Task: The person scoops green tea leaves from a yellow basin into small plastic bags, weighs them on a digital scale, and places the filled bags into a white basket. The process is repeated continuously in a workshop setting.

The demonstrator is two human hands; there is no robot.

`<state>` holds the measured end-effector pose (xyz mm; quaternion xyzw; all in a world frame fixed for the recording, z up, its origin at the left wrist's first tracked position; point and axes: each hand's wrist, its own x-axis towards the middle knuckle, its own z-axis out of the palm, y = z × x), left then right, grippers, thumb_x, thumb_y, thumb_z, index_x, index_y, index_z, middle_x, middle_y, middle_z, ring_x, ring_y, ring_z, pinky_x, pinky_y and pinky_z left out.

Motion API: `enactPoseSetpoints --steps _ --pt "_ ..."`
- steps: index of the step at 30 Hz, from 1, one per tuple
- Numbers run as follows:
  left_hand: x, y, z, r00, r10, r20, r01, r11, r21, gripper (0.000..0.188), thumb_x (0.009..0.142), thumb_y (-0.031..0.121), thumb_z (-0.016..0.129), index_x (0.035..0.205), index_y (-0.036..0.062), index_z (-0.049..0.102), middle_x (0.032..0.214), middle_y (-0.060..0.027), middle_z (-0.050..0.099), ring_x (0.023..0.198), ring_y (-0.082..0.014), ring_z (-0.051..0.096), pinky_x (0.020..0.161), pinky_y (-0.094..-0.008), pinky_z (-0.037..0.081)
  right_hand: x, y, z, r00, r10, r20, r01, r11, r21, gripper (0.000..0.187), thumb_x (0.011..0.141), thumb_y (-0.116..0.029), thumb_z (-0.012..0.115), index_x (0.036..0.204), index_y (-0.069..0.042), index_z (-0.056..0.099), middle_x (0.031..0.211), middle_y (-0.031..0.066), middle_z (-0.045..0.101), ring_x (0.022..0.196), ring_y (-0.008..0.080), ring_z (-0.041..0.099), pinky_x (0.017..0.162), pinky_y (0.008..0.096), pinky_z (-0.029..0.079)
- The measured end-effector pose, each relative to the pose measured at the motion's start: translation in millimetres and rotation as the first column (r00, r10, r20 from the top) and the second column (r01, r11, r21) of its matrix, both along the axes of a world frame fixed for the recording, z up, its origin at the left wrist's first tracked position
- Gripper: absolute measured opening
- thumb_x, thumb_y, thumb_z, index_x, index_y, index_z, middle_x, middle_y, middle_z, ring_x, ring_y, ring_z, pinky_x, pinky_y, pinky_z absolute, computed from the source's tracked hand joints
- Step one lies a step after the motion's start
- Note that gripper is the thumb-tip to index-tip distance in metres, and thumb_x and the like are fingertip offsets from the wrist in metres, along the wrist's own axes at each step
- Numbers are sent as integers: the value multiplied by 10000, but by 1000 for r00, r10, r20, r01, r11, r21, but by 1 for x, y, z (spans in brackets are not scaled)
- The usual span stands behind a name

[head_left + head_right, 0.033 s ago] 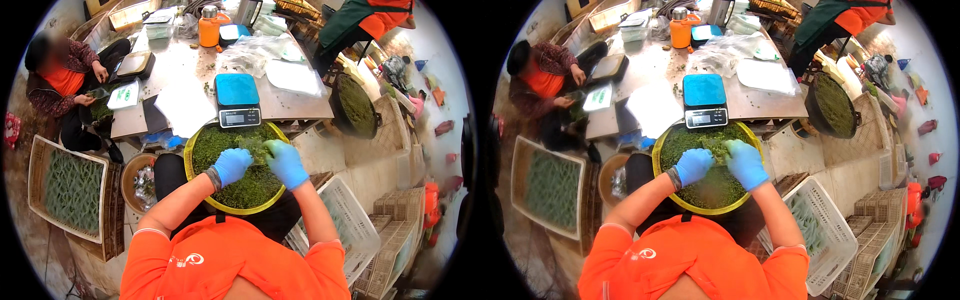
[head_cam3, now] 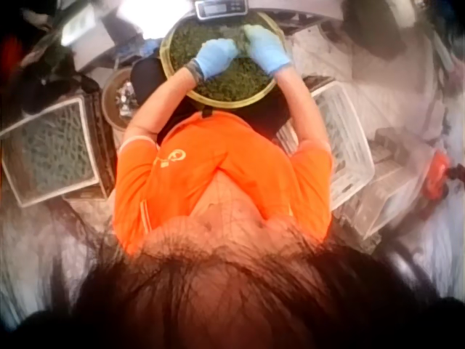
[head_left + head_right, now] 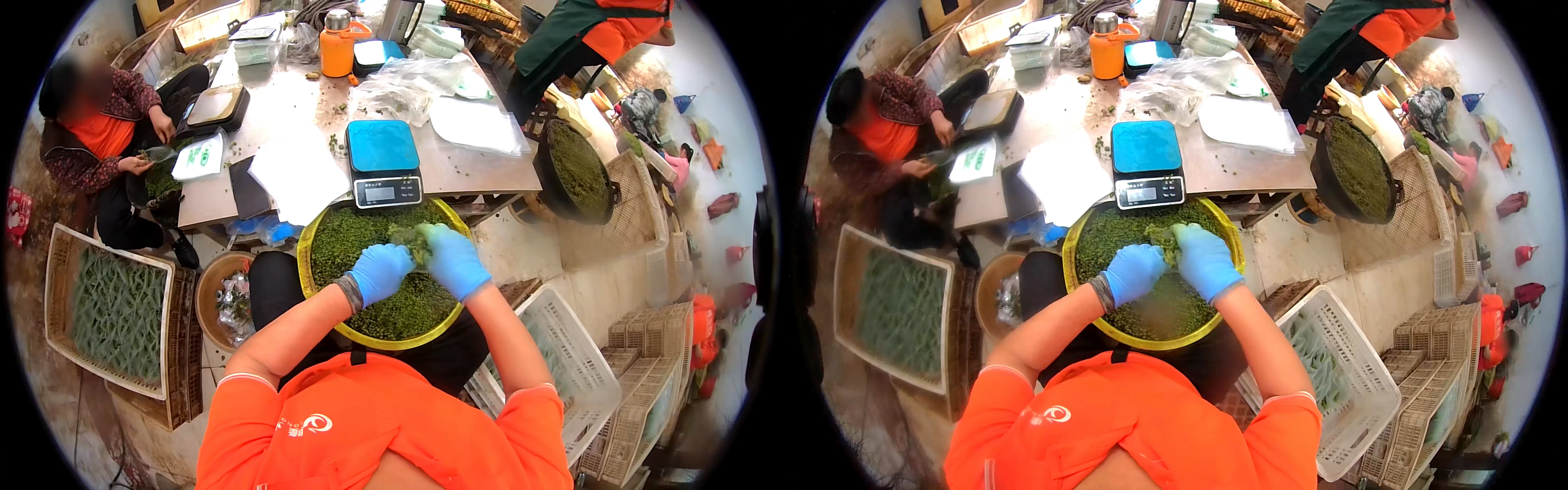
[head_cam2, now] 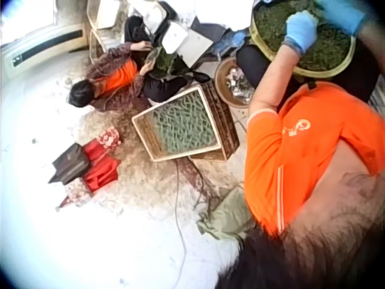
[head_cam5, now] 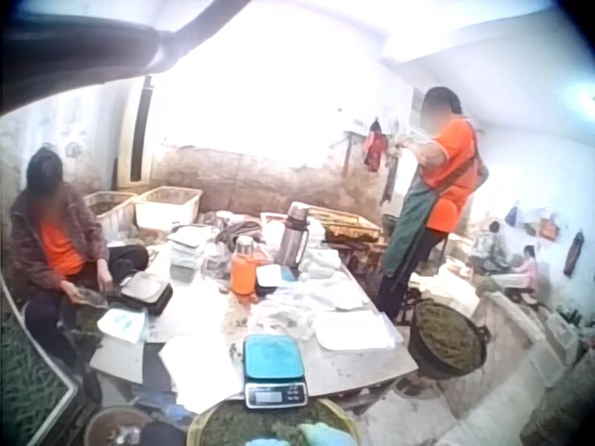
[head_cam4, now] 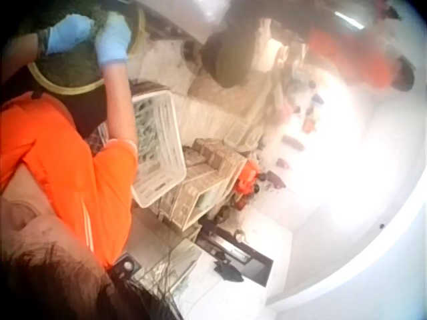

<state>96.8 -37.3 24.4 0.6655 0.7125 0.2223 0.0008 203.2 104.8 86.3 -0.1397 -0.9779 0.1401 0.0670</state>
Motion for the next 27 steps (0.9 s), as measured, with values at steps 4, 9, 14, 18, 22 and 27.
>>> enactPoseSetpoints --steps 4,9,14,18,22,27 --pt "3 -1 -2 1000 2 19 -2 1000 -18 83 752 51 574 798 89 631 783 -118 603 721 -303 646 605 -414 533 5 17 20 1000 19 1 -18 987 -158 474 736 -45 694 1200 -39 593 1010 194 649 875 357 638 779 413 519" --pt "5 -1 -6 1000 -7 -3 7 1000 25 55 743 77 577 770 101 619 764 -105 594 705 -298 637 585 -416 528 -13 0 36 998 54 -37 -54 999 -4 547 733 -82 682 1266 -107 559 1147 182 621 973 372 634 856 424 514" --pt "8 1 -6 999 -46 -1 46 997 56 46 734 88 578 758 105 614 746 -91 585 700 -291 632 581 -410 525 -32 15 -15 936 229 268 -269 955 122 198 774 -132 628 968 -93 649 919 154 627 824 341 646 723 466 520" --pt "1 -3 -2 1000 -4 7 3 998 70 41 732 90 586 759 104 613 748 -87 584 707 -287 631 581 -407 522 -20 25 -2 975 199 99 -205 977 59 140 795 -113 615 921 -88 669 863 135 641 840 338 638 744 437 516" --pt "-2 -2 -7 999 10 38 -11 999 43 35 741 90 588 764 100 612 758 -90 581 715 -292 628 579 -408 521 -7 22 16 993 95 -74 -104 987 -123 214 795 -138 663 1003 -88 680 929 140 653 868 354 623 766 437 504" --pt "0 5 -7 999 31 16 -32 998 52 19 752 90 586 747 106 594 765 -83 579 707 -286 624 581 -402 518 0 12 16 999 53 8 -49 960 -274 291 804 -56 618 1091 -45 659 1039 183 661 953 360 633 850 416 511"
